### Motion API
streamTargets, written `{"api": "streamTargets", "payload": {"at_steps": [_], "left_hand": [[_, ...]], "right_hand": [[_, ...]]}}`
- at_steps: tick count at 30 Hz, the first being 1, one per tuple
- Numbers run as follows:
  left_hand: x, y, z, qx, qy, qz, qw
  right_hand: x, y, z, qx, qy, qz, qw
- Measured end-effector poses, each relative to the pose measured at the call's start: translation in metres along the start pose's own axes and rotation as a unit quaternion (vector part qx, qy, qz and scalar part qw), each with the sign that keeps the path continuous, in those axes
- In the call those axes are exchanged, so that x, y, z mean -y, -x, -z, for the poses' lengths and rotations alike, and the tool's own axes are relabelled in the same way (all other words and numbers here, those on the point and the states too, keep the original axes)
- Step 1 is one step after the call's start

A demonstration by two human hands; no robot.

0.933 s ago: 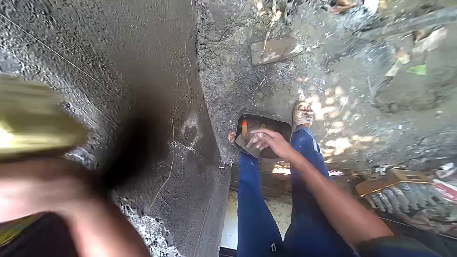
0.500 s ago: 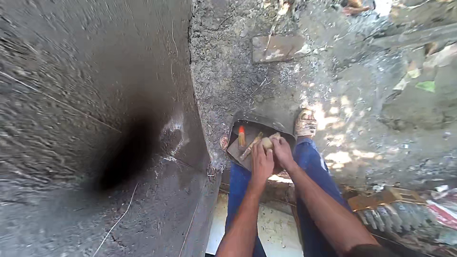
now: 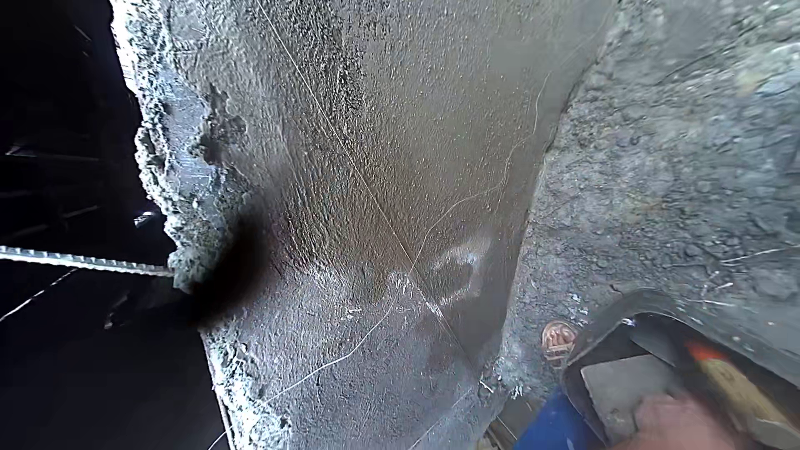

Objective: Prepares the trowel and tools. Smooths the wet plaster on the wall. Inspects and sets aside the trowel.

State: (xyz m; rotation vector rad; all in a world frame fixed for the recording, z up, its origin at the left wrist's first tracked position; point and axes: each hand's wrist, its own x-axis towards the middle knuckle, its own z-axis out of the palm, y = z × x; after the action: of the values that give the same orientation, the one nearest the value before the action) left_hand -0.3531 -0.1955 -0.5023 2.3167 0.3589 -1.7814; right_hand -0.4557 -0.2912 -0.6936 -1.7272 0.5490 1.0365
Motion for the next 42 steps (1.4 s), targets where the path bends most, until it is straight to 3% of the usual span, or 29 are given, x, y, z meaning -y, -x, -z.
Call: {"api": "streamTargets", "payload": {"at_steps": [2, 4, 6, 8, 10, 12, 14, 17, 21, 23, 25, 28, 32, 36, 38, 40, 42], "left_hand": [[-0.012, 0.018, 0.008, 0.033, -0.117, -0.062, 0.991], [-0.017, 0.049, 0.021, 0.059, -0.135, -0.083, 0.986], [-0.014, 0.085, 0.035, 0.085, -0.112, -0.088, 0.986], [-0.008, 0.120, 0.050, 0.094, -0.085, -0.089, 0.988], [0.006, 0.152, 0.071, 0.107, -0.061, -0.076, 0.989], [0.025, 0.179, 0.097, 0.121, -0.026, -0.070, 0.990], [0.048, 0.196, 0.115, 0.112, 0.018, -0.078, 0.991], [0.076, 0.212, 0.130, 0.071, 0.082, -0.087, 0.990], [0.083, 0.232, 0.163, 0.024, 0.117, -0.047, 0.992], [0.086, 0.241, 0.175, 0.003, 0.139, -0.035, 0.990], [0.087, 0.247, 0.187, -0.020, 0.157, -0.039, 0.987], [0.082, 0.253, 0.201, -0.035, 0.189, -0.041, 0.981], [0.078, 0.248, 0.199, -0.052, 0.246, -0.047, 0.967], [0.082, 0.236, 0.182, -0.061, 0.289, -0.022, 0.955], [0.084, 0.232, 0.172, -0.081, 0.281, -0.001, 0.956], [0.078, 0.234, 0.168, -0.098, 0.258, 0.015, 0.961], [0.066, 0.246, 0.168, -0.120, 0.215, 0.016, 0.969]], "right_hand": [[0.060, 0.036, 0.027, 0.014, -0.070, -0.065, 0.995], [0.094, 0.072, 0.039, 0.008, -0.054, -0.132, 0.990], [0.094, 0.091, 0.039, -0.034, -0.024, -0.219, 0.975], [0.099, 0.123, 0.055, -0.110, -0.097, -0.245, 0.958], [0.116, 0.166, 0.075, -0.117, -0.300, -0.180, 0.930], [0.143, 0.198, 0.097, -0.057, -0.485, -0.136, 0.862], [0.196, 0.217, 0.124, -0.004, -0.540, -0.119, 0.833], [0.336, 0.218, 0.153, 0.024, -0.524, -0.030, 0.851], [0.577, 0.204, 0.142, -0.011, -0.323, 0.227, 0.918], [0.652, 0.202, 0.127, -0.072, -0.224, 0.350, 0.907], [0.683, 0.198, 0.117, -0.096, -0.192, 0.389, 0.896], [0.635, 0.219, 0.116, -0.035, -0.146, 0.359, 0.921], [0.472, 0.241, 0.120, -0.026, -0.137, 0.254, 0.957], [0.304, 0.251, 0.102, -0.082, -0.127, 0.031, 0.988], [0.242, 0.235, 0.077, -0.085, -0.105, -0.036, 0.990], [0.208, 0.215, 0.064, -0.065, -0.062, -0.082, 0.993], [0.224, 0.214, 0.070, -0.049, -0.032, -0.106, 0.993]]}}
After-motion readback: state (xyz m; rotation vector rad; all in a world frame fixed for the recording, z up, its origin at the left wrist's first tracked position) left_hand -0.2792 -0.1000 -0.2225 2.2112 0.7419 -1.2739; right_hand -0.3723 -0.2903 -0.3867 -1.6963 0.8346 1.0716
